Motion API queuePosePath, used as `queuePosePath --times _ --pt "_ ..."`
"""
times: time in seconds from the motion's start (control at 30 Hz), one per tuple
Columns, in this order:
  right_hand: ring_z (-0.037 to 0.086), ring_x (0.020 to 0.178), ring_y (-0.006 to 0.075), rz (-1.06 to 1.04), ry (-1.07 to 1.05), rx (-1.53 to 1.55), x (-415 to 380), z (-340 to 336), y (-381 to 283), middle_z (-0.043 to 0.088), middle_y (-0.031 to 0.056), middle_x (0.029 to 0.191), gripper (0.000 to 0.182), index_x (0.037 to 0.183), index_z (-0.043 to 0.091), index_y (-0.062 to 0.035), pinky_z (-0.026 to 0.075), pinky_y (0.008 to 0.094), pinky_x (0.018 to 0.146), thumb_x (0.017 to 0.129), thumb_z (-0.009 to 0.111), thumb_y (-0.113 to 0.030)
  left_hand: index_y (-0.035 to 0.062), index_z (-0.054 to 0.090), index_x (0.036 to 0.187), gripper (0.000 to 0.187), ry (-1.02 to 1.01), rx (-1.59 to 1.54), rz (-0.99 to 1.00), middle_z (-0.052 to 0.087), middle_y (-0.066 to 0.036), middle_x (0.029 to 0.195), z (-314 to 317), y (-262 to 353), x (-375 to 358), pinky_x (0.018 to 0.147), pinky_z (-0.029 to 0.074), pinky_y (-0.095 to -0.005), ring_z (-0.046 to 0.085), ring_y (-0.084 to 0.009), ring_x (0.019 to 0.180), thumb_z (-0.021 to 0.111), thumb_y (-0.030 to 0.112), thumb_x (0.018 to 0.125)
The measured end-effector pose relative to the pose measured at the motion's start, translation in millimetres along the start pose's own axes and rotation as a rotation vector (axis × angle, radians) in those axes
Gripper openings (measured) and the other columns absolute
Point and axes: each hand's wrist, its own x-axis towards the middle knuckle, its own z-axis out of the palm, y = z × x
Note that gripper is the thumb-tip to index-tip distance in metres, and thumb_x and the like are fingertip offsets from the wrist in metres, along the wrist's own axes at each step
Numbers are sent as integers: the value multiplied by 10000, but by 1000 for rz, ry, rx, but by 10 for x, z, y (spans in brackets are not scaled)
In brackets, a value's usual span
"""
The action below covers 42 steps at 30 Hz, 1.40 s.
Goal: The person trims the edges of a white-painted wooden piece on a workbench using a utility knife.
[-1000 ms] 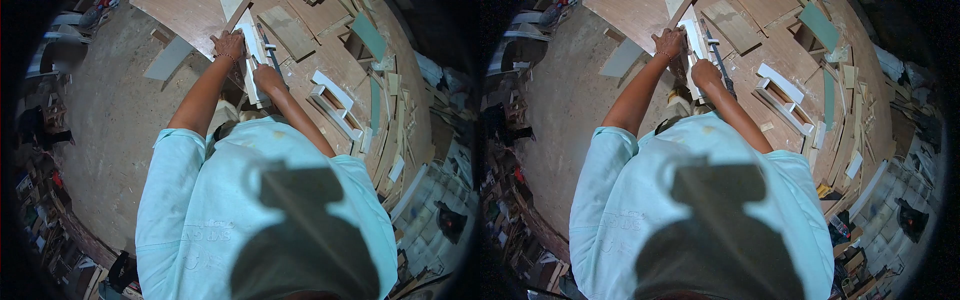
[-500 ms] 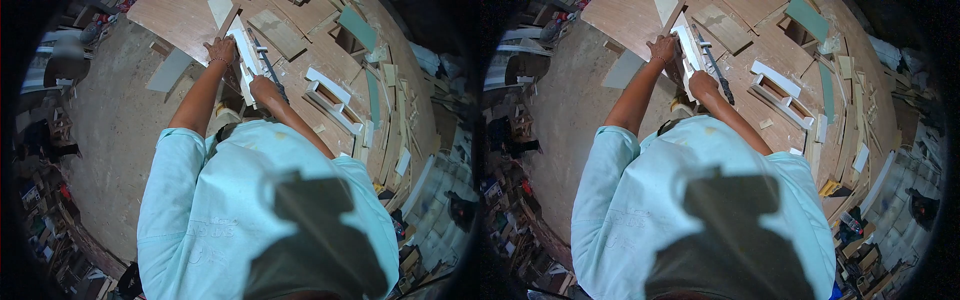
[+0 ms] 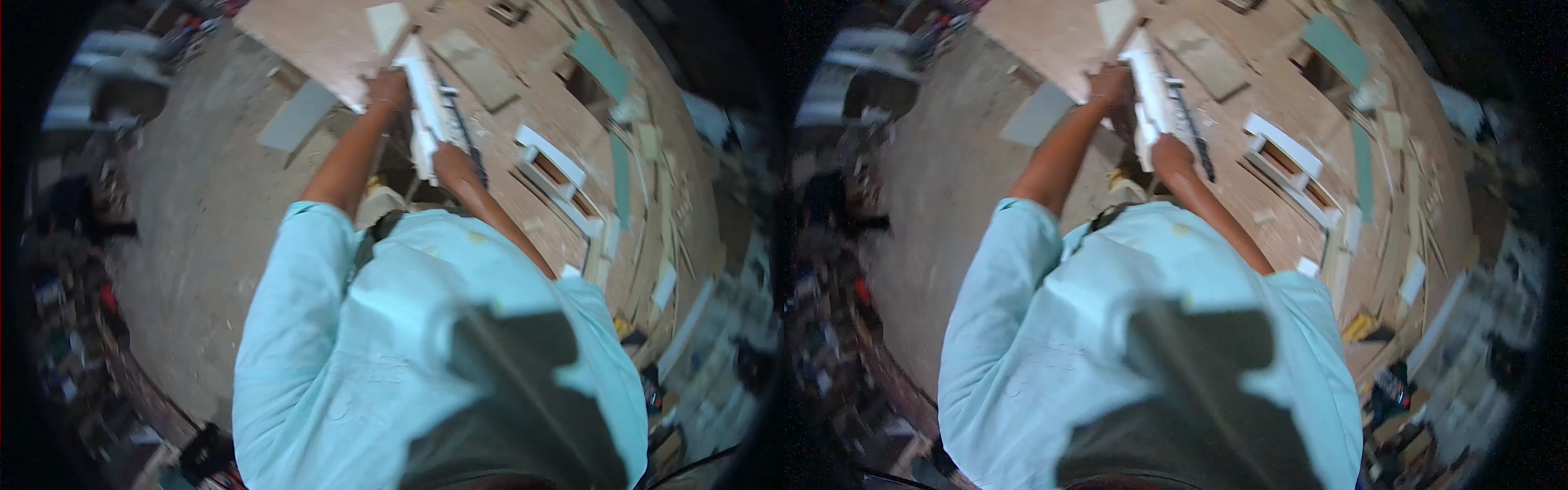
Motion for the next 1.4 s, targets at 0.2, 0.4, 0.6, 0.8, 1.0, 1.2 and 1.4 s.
queuePosePath --times 0.2,0.4,0.6,0.8,1.0,1.2,1.4 --pt "560 821 407 70 126 17 -102 -17 234 568 286 845 470 933 490 81 440 455 696 821 423 -371 183 541 1089 334 8 -100 -28 485 23 1202 56 -73 -68 894 228 -642 395 -210 1149 558 229 759" --pt "588 707 393 -86 243 51 -169 196 487 582 267 761 572 998 441 47 466 427 605 638 710 -308 240 511 1141 562 110 -197 3 455 67 1232 223 -181 -377 890 243 -617 376 -196 1156 698 349 623" --pt "596 679 366 -118 290 89 -150 252 470 593 231 740 582 1007 436 35 468 405 580 632 715 -312 125 550 1080 511 276 -412 -19 512 -49 1130 471 -62 -547 858 312 -511 426 -238 1073 689 339 637" --pt "596 653 357 -127 288 121 -85 293 424 589 220 713 537 1002 436 31 464 399 566 655 702 -281 -20 551 979 488 253 -588 -166 553 -199 972 484 64 -621 778 419 -423 521 -313 936 688 319 654" --pt "595 662 362 -119 285 110 -56 265 365 582 230 711 469 948 446 30 462 407 570 675 689 -263 -39 576 890 390 235 -778 -263 592 -224 843 497 116 -625 737 461 -367 581 -337 806 701 212 618" --pt "586 683 387 -133 313 150 -10 257 354 578 244 726 429 921 441 36 461 417 583 685 675 -235 -35 606 831 305 248 -850 -332 608 -209 803 689 39 -551 708 476 -361 600 -326 765 661 163 606" --pt "580 716 412 -138 285 178 42 234 375 580 265 743 454 974 415 18 466 446 607 695 666 -238 -27 615 805 306 236 -930 -348 611 -206 787 689 70 -590 702 474 -347 605 -315 753 681 170 580"
